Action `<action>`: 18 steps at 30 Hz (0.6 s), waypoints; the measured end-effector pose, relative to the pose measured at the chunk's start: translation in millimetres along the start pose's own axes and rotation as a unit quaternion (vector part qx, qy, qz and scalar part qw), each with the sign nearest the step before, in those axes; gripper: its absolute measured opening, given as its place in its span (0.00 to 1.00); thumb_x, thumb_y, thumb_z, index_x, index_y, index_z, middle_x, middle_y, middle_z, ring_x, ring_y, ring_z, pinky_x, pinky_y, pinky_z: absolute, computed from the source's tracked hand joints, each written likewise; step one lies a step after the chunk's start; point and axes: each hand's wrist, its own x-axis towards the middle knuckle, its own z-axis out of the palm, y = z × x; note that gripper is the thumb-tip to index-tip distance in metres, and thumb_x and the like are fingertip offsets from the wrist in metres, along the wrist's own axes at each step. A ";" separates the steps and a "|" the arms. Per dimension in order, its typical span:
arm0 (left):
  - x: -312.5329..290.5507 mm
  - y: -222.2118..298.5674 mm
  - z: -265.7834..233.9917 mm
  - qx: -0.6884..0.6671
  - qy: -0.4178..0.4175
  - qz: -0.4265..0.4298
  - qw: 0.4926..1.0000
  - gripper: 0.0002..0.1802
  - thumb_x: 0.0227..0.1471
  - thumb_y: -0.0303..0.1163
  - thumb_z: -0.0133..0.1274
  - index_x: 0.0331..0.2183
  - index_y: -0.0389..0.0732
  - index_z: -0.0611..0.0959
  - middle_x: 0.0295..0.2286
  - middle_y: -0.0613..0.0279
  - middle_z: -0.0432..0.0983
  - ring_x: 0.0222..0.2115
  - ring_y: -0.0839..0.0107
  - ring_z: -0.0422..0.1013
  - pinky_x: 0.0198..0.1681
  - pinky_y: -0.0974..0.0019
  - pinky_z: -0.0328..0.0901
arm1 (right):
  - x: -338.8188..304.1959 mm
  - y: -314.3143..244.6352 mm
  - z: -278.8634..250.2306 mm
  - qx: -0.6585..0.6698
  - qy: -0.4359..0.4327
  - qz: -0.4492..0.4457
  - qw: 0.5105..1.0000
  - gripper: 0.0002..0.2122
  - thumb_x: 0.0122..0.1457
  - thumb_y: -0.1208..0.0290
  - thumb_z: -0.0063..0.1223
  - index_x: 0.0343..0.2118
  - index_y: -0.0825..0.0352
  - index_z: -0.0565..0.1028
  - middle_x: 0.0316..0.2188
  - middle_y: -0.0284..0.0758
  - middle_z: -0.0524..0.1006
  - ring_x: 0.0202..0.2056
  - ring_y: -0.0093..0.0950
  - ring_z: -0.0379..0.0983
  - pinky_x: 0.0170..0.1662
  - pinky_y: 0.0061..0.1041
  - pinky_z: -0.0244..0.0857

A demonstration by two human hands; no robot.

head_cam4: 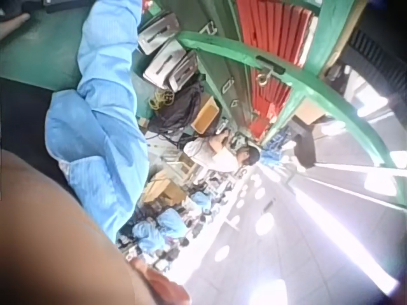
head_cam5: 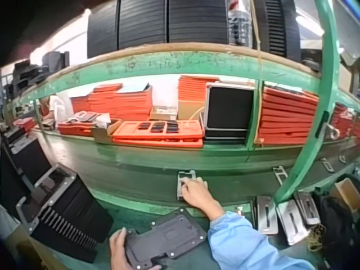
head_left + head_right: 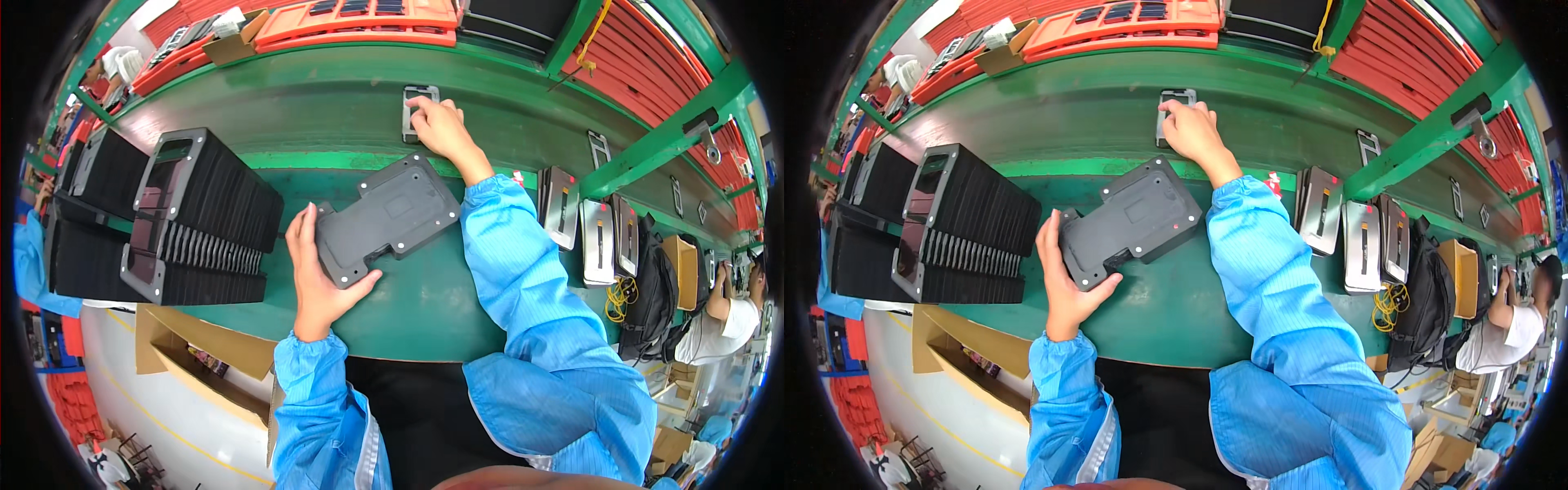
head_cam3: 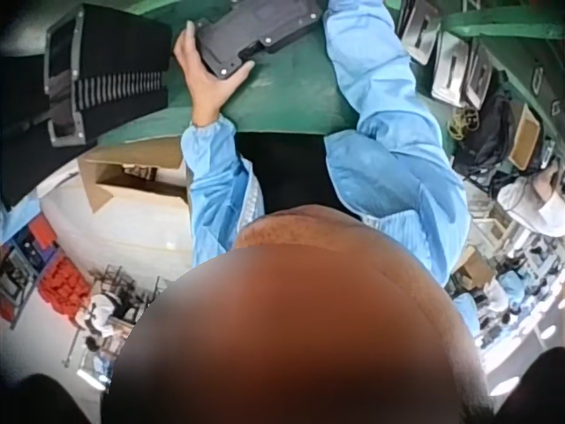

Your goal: Assembling smartphone components and placing them into racks on a factory production line.

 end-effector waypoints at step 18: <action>-5.4 -3.6 -1.4 -0.079 -0.007 -0.032 0.996 0.70 0.26 0.41 0.79 0.68 0.43 0.58 0.60 0.45 0.56 0.60 0.46 0.60 0.61 0.51 0.62 | 20.4 113.1 -68.8 -0.153 -0.112 0.170 0.967 0.18 0.57 0.55 0.58 0.34 0.69 0.82 0.26 0.41 0.82 0.28 0.38 0.78 0.35 0.36 0.70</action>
